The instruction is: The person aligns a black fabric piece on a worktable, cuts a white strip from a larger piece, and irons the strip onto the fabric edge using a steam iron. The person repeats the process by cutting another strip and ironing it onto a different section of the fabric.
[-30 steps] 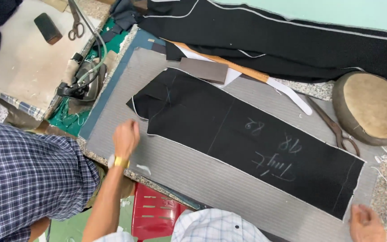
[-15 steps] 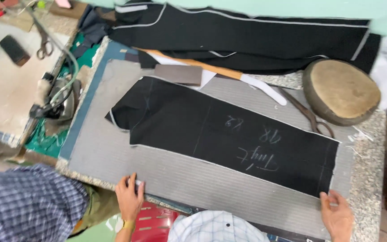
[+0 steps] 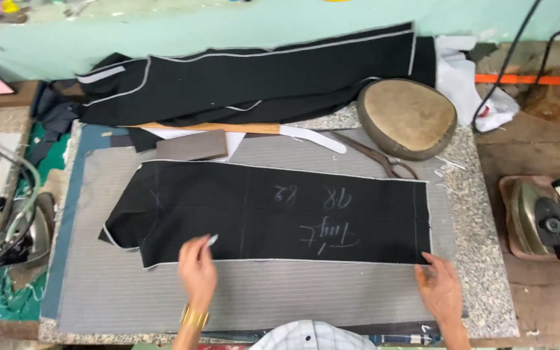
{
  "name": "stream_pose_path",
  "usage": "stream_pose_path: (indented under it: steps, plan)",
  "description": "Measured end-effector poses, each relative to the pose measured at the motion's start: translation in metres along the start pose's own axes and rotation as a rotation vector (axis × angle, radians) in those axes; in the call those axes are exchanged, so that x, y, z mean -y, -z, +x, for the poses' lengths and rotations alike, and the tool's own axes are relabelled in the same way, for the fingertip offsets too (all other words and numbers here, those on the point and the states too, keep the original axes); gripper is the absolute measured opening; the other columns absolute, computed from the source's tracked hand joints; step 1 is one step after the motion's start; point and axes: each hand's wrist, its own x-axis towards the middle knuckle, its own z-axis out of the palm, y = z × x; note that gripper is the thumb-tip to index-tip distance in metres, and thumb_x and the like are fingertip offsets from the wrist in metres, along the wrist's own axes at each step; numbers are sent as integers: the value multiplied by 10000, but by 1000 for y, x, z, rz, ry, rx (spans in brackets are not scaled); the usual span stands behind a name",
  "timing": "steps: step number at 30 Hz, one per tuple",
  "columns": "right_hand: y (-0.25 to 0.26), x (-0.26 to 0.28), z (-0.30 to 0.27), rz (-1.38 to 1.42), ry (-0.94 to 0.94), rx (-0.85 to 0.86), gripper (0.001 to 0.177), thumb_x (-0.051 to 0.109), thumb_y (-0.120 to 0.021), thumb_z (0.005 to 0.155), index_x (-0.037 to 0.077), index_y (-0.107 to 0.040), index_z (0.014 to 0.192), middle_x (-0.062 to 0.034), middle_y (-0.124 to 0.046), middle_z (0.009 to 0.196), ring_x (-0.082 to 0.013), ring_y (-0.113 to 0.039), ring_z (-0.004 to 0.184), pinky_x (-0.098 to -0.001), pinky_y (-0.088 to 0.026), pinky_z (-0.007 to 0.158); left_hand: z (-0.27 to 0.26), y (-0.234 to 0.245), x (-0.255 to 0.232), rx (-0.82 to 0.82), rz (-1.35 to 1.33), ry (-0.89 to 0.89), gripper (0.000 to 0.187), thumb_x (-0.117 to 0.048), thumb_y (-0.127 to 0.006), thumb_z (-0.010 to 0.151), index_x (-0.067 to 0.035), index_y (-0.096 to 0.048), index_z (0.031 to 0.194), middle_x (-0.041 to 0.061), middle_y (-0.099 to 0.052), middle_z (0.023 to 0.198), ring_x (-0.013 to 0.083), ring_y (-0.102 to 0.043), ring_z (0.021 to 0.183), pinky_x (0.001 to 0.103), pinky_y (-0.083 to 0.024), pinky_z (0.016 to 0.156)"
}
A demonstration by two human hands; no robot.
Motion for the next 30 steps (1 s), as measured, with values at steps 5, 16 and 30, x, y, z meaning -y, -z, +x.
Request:
stream_pose_path:
  steps: [5, 16, 30]
  plan:
    - [18, 38, 4, -61, -56, 85, 410, 271, -684, 915, 140, -677, 1303, -81, -646, 1293, -246, -637, 1105, -394, -541, 952, 118, -100, -91, 177, -295, -73, 282, -129, -606, 1013, -56, -583, 1284, 121, -625, 1209, 227, -651, 1028, 323, -523, 920]
    - [6, -4, 3, -206, 347, -24, 304, 349, -622, 979, 187, -761, 1196, -55, -640, 1229, -232, -623, 979, -391, -534, 862, 53, -92, -66, 623, 13, -417, 583, -480, -658, 931, -27, -609, 1294, 184, -659, 1256, 372, -603, 1154, 488, -446, 976]
    - [90, 51, 96, -187, 492, -214, 241, 180, -624, 1139, -34, -690, 1230, -148, -747, 1016, -209, -685, 737, -279, -563, 615, -2, -74, 18, 389, 487, -365, 776, -139, -668, 620, -96, -540, 1384, 135, -554, 1435, 310, -540, 1275, 450, -427, 922]
